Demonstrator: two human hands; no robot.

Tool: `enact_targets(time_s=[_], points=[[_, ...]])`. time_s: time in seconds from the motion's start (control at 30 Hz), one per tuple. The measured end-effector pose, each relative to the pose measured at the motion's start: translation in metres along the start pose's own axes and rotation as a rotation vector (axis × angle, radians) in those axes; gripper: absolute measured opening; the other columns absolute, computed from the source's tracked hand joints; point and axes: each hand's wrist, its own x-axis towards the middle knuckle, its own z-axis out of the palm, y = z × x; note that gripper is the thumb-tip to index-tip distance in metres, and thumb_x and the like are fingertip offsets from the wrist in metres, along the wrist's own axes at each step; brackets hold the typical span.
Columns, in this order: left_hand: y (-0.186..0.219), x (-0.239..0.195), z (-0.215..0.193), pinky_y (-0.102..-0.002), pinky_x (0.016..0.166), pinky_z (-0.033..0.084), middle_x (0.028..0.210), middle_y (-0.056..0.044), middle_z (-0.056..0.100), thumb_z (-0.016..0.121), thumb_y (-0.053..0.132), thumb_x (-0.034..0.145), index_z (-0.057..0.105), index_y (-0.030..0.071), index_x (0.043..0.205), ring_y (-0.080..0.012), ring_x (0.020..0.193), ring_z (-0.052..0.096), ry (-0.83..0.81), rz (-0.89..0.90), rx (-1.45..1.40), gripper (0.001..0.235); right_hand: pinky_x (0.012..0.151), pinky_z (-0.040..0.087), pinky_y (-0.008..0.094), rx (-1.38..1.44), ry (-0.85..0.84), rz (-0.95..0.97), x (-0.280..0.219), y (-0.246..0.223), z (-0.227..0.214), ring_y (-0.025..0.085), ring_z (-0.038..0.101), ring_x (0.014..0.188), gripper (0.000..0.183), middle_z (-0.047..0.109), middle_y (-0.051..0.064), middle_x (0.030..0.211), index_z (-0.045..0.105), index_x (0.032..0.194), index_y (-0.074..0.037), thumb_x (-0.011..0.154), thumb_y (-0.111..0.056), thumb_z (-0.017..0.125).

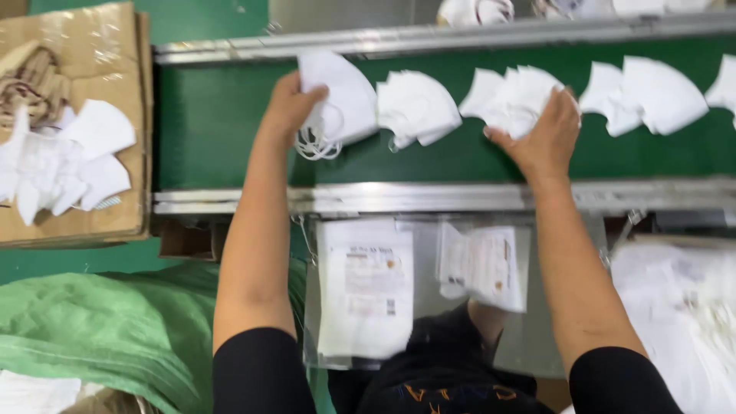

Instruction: The recorder is taking face masks from a conveyor belt and putting them into plastic pouches in a factory setting.

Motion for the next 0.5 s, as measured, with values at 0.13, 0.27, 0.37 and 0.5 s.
enact_targets(time_s=[0.13,0.27,0.37,0.5], points=[[-0.005,0.036,-0.015,-0.047,0.088,0.057,0.124,-0.020,0.069,0.089,0.039,0.070,0.068,0.009,0.130,-0.0381,0.110,0.066,0.129,-0.068,0.821,0.070,0.084,0.051,0.060,-0.205,-0.301,0.088,0.011,0.010,0.053,0.046,0.060,0.111,0.056,0.065,0.022,0.124,0.068,0.123,-0.004,0.085,-0.045,0.075],[-0.018,0.038,-0.015,-0.041,0.090,0.054,0.119,-0.025,0.064,0.103,0.048,0.055,0.052,-0.006,0.129,-0.0367,0.110,0.064,0.172,-0.325,0.968,0.105,0.078,0.054,0.054,0.233,-0.369,0.279,0.074,-0.060,0.021,0.044,0.068,0.094,0.024,0.072,0.019,0.102,0.074,0.113,-0.010,0.108,-0.027,0.059],[0.002,0.022,-0.005,-0.037,0.100,0.056,0.125,-0.018,0.074,0.092,0.047,0.061,0.071,0.002,0.123,-0.0289,0.117,0.073,0.089,-0.467,0.820,0.079,0.087,0.047,0.065,0.155,-0.577,-0.016,0.049,-0.147,0.082,0.048,0.059,0.112,0.065,0.065,0.027,0.112,0.069,0.117,-0.007,0.076,-0.057,0.079],[-0.032,0.026,-0.026,-0.042,0.098,0.053,0.128,-0.018,0.066,0.093,0.046,0.065,0.066,0.004,0.126,-0.0335,0.119,0.064,0.161,-0.394,0.965,0.078,0.090,0.049,0.055,0.048,-0.579,-0.256,0.035,-0.178,0.102,0.044,0.055,0.117,0.072,0.059,0.025,0.129,0.061,0.130,0.000,0.073,-0.040,0.079]])
